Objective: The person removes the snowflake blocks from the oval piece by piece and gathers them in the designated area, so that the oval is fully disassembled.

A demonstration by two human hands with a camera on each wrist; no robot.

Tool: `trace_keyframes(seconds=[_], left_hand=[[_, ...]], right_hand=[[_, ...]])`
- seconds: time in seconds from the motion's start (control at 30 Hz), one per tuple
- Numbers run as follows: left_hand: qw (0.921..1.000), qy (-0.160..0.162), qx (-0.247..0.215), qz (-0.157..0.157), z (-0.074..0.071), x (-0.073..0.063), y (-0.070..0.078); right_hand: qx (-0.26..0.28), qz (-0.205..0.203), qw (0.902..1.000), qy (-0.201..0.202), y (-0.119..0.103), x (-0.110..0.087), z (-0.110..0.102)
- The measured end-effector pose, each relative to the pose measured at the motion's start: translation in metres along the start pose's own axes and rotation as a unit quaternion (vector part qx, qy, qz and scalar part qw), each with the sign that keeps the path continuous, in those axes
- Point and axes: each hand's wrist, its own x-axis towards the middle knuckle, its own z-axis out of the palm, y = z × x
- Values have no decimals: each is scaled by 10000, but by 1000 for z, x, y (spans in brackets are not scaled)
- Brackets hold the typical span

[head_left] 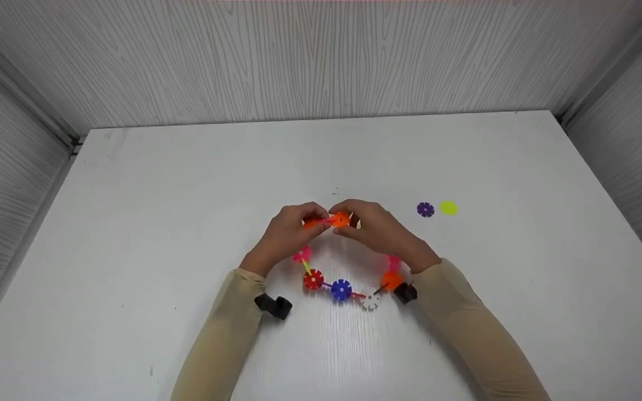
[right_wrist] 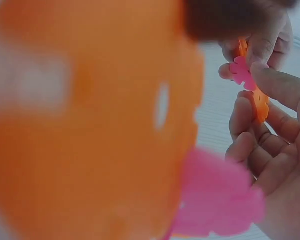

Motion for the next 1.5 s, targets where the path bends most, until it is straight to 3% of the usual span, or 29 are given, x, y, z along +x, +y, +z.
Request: trace_keyframes(seconds=[0.23,0.53,0.87,1.17,1.37,1.5], left_hand=[[9998,-110,180,-29,-3,-2,4],[9965,546,598,191,3,-3,12],[9951,568,709,387,4,-6,19],[9917,789,923,422,7,-7,22],[9931,594,961,327,7,-7,26],[9908,726,1044,458,8,-7,28]], right_hand=[[-80,-248,9997,-2,-1,-3,-3],[-1037,-502,9902,786,-4,-9,-2],[-1179,-1209,9814,909,2,-13,-4],[-1412,-951,9784,1171,1,-13,-3],[-1185,-1225,9812,910,5,-15,-8],[-1284,-1206,9788,1041,3,-16,-8]])
